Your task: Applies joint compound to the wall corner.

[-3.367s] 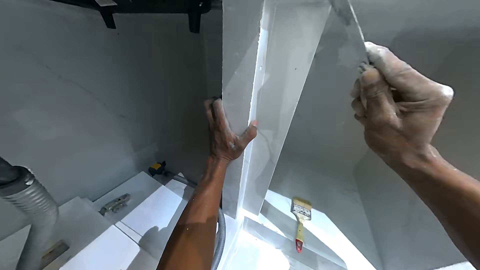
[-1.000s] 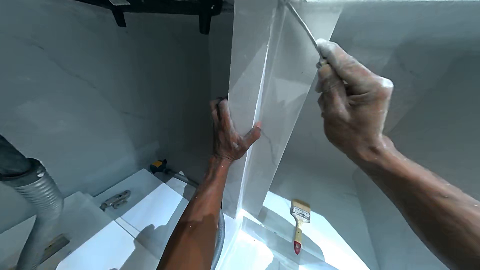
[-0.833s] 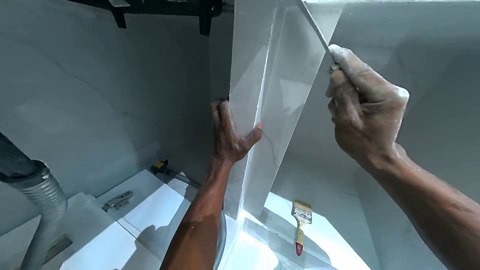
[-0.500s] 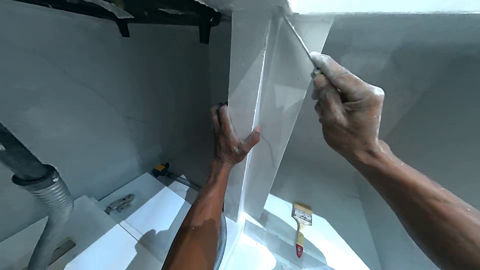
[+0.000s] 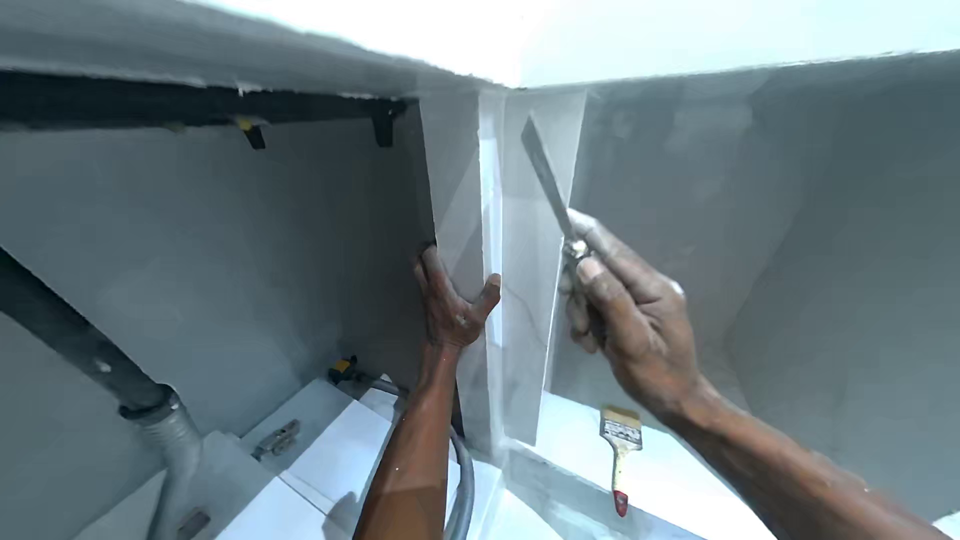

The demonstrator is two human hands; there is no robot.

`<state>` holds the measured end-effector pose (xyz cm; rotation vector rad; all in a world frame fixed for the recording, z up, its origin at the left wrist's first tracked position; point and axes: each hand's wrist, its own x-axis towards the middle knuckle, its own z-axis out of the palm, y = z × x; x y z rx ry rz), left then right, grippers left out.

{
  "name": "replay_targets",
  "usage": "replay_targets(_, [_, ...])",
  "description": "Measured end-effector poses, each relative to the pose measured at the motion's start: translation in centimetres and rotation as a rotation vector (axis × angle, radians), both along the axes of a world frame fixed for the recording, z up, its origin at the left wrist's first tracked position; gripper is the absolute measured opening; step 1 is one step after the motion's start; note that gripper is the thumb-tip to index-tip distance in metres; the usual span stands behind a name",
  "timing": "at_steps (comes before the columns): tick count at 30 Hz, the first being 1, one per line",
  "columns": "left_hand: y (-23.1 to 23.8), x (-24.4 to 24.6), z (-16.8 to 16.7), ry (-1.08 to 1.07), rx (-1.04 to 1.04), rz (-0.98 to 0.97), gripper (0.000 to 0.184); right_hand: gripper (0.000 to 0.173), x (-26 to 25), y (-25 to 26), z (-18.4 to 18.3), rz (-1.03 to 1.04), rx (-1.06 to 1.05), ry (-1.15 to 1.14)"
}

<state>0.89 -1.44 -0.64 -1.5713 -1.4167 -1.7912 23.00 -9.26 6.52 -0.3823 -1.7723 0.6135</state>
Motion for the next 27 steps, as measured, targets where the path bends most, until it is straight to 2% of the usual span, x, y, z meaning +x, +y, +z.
replay_targets(3, [0.2,-0.1,-0.2,0.018,0.024,0.025,0.102,0.046,-1.5,-1.8,-1.8,0.105,-0.128,0.144])
replay_targets(6, [0.5,-0.2,-0.3,0.059,0.073,0.047,0.104,0.045,-2.1,-2.6,-2.8,0.121,-0.165,0.195])
replay_targets(14, [0.2,-0.1,-0.2,0.023,0.027,0.01,0.099,0.041,-0.1,0.3,-5.6,-0.129,-0.091,0.045])
replay_targets(19, [1.0,-0.3,0.0,0.043,0.126,-0.004,0.095,0.041,1.0,1.0,-7.7,-0.135,-0.132,0.013])
replay_targets(25, [1.0,-0.4,-0.1,0.047,0.129,0.017,0.089,0.041,1.4,0.4,-12.1,-0.103,-0.186,-0.055])
replay_targets(27, [0.9,-0.2,0.0,0.024,0.127,0.014,0.089,0.043,1.2,0.2,-12.9,-0.154,-0.131,-0.064])
